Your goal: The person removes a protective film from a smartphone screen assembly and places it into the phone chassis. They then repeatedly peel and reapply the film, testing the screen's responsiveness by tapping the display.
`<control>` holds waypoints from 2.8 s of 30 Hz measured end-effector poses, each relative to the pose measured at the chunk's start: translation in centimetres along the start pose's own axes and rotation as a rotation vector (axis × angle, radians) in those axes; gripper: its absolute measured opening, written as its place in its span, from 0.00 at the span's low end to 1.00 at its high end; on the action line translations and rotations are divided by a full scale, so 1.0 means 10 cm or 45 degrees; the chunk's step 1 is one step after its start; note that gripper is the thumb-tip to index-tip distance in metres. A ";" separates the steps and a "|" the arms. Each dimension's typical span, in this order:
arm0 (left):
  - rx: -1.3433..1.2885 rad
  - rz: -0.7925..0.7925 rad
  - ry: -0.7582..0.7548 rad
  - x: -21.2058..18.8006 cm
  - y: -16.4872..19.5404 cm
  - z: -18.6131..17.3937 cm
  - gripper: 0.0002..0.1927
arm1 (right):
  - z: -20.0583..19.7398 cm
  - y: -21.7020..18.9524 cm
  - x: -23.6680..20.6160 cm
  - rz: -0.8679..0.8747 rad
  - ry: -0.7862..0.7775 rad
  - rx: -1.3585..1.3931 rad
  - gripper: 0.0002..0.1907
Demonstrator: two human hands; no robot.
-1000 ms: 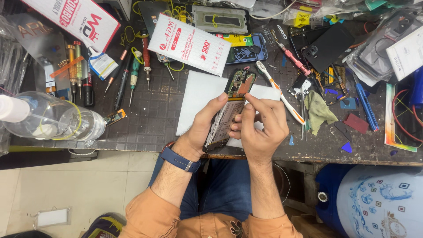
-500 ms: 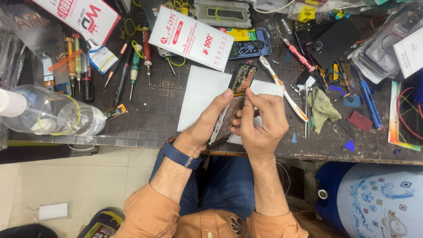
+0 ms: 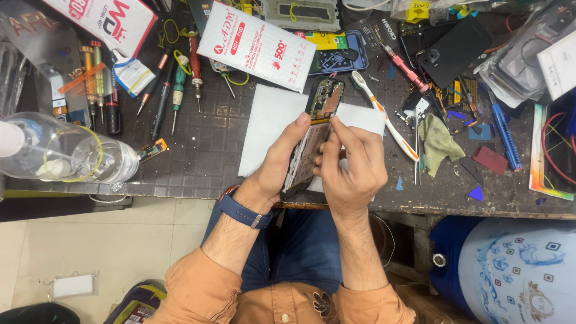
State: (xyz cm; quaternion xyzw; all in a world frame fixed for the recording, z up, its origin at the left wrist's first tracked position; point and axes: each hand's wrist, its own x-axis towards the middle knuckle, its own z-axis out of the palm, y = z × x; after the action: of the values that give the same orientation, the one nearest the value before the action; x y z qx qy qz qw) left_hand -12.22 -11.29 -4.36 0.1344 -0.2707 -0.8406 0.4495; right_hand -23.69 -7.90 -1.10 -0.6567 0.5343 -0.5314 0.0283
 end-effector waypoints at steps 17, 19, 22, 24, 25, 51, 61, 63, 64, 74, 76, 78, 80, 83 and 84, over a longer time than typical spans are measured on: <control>0.132 -0.075 0.004 0.01 -0.06 -0.07 0.33 | -0.01 0.08 -0.01 -0.012 -0.033 -0.025 0.11; 0.177 -0.073 0.033 0.00 -0.05 -0.07 0.33 | 0.00 0.10 0.00 -0.021 -0.039 -0.015 0.11; 0.236 -0.052 0.061 0.01 -0.05 -0.07 0.35 | -0.01 0.11 0.00 -0.015 -0.063 0.005 0.10; 0.217 -0.047 0.017 0.01 -0.06 -0.07 0.35 | -0.01 0.10 0.00 0.028 -0.063 0.049 0.10; 0.207 -0.043 -0.004 0.01 -0.07 -0.08 0.34 | -0.01 0.10 0.00 0.065 -0.057 0.088 0.10; 0.089 0.345 0.175 0.06 0.00 0.04 0.24 | -0.08 0.28 0.06 0.482 -0.067 0.604 0.13; 0.006 0.396 0.239 0.03 0.03 0.07 0.16 | -0.12 0.56 -0.04 0.551 -0.192 1.016 0.07; 0.005 0.355 0.249 0.02 0.04 0.07 0.15 | -0.14 0.61 -0.04 0.617 -0.188 1.158 0.07; 0.004 0.333 0.254 0.02 0.04 0.06 0.14 | -0.16 0.63 -0.04 0.628 -0.187 1.192 0.07; 0.090 0.317 0.191 0.06 -0.02 0.01 0.16 | -0.23 0.69 -0.02 0.684 -0.269 1.305 0.08; 0.092 0.305 0.177 0.05 -0.01 0.01 0.17 | -0.23 0.69 -0.02 0.691 -0.276 1.322 0.08; 0.107 0.294 0.187 0.05 -0.01 0.02 0.17 | -0.23 0.69 0.00 0.693 -0.291 1.340 0.08; 0.120 0.287 0.191 0.04 0.00 0.03 0.18 | -0.23 0.69 0.01 0.687 -0.311 1.362 0.08; 0.135 0.290 0.188 0.04 0.00 0.04 0.18 | -0.24 0.69 0.02 0.706 -0.322 1.376 0.07; 0.136 0.292 0.185 0.04 0.00 0.04 0.18 | -0.24 0.69 0.02 0.716 -0.325 1.372 0.07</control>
State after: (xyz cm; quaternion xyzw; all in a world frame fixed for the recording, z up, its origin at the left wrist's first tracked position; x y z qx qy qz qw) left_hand -12.57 -11.48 -4.03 0.1868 -0.2955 -0.7561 0.5533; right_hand -30.11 -9.71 -4.09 -0.4427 0.3360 -0.6159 0.5584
